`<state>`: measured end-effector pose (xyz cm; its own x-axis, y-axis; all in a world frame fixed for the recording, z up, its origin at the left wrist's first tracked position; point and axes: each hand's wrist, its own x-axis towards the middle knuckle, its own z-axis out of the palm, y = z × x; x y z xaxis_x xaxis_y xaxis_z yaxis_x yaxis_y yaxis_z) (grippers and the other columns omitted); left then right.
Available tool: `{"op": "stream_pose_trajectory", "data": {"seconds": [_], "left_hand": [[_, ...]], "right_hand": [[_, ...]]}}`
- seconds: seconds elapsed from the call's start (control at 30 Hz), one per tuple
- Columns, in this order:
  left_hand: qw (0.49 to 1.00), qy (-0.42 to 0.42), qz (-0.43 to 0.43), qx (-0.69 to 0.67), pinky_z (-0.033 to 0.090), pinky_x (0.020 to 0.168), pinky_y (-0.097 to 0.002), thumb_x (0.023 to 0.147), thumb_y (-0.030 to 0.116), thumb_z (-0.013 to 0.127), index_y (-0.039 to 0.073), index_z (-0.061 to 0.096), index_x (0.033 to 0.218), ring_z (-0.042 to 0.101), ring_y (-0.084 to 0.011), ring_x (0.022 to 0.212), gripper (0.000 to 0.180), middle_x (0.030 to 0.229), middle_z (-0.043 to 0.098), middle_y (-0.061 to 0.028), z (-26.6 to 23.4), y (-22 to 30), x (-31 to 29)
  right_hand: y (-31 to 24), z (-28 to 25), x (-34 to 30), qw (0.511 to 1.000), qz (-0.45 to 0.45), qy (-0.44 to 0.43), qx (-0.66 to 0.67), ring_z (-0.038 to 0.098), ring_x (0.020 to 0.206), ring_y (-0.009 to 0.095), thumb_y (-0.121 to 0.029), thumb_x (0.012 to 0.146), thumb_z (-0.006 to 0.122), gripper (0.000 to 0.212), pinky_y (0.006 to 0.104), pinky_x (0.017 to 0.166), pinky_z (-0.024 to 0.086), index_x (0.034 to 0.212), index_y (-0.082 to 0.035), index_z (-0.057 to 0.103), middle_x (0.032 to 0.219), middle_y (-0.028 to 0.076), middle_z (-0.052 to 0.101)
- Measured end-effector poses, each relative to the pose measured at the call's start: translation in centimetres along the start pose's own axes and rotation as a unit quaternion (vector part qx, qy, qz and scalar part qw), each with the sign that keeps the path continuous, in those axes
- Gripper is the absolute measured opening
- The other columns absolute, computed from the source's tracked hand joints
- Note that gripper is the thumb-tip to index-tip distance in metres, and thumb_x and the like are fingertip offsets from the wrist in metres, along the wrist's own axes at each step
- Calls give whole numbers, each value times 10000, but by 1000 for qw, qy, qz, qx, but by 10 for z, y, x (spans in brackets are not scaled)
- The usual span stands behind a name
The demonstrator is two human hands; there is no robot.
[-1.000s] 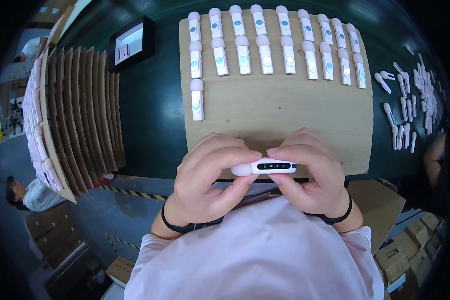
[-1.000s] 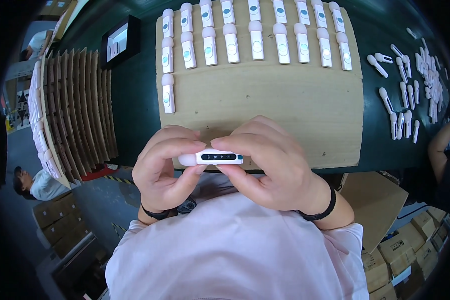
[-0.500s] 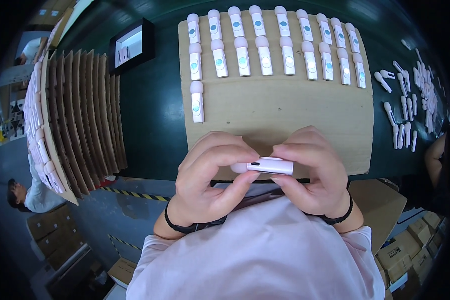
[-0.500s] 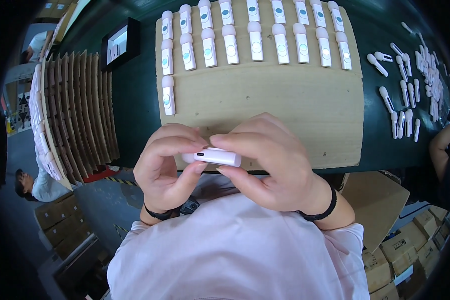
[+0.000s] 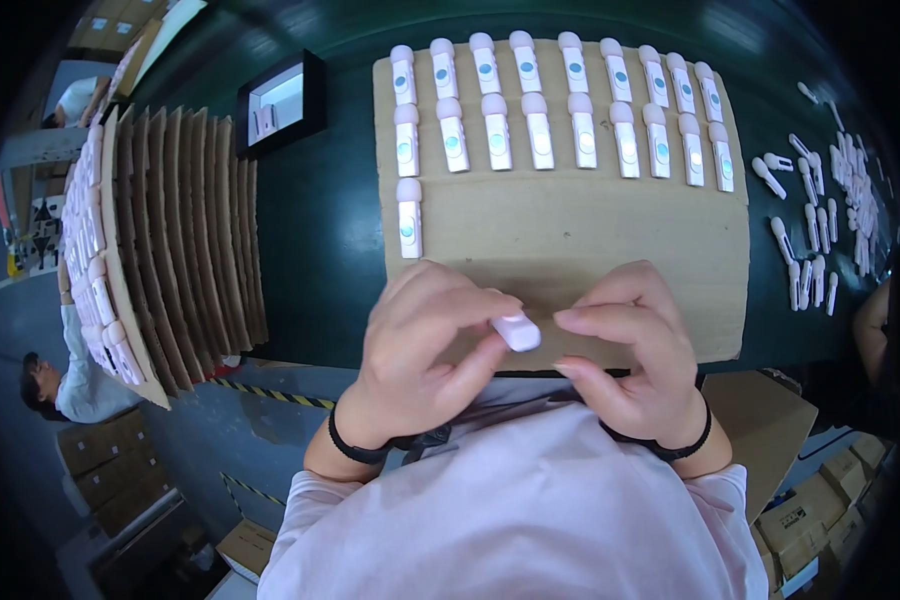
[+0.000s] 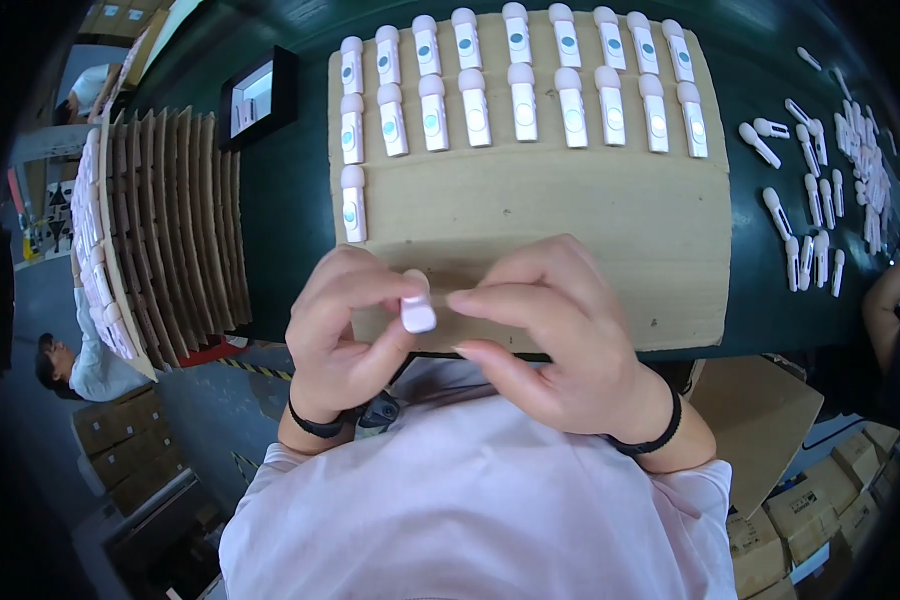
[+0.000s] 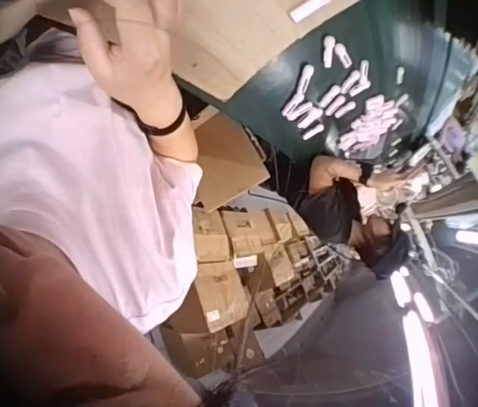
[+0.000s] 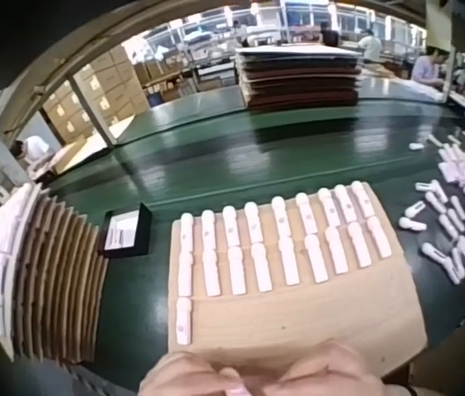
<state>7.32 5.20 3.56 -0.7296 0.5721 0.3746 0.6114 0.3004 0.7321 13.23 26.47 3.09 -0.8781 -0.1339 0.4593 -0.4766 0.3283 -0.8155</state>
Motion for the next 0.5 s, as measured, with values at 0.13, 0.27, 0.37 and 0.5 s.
{"op": "stream_pose_trajectory", "data": {"seconds": [0.13,0.27,0.37,0.5], "left_hand": [[987,33,47,147,460,689,-370,636,-17,720,48,641,939,623,-249,746,319,813,646,-60,-13,-15,10],[957,36,81,277,466,715,-376,647,3,713,55,632,915,616,-250,758,285,826,641,-57,-15,-26,20],[939,27,97,330,468,740,-378,665,24,709,54,630,918,611,-249,788,267,858,635,-59,-12,-29,21],[924,-1,116,364,466,792,-384,694,64,710,47,633,945,601,-242,853,263,919,618,-64,-11,-28,22]], "right_hand": [[3,-10,-9,1000,15,16,-14,559,778,250,20,676,751,344,331,679,446,1003,-34,658,921,109,595],[6,-15,-13,999,21,23,-25,559,782,250,29,673,746,341,329,685,450,998,-26,655,927,116,595],[6,-16,-14,999,23,24,-28,560,784,248,34,674,742,334,329,687,451,991,-24,654,930,117,595],[7,-19,-16,999,31,28,-35,561,787,247,42,676,735,320,327,688,451,978,-24,653,932,116,596]]}}
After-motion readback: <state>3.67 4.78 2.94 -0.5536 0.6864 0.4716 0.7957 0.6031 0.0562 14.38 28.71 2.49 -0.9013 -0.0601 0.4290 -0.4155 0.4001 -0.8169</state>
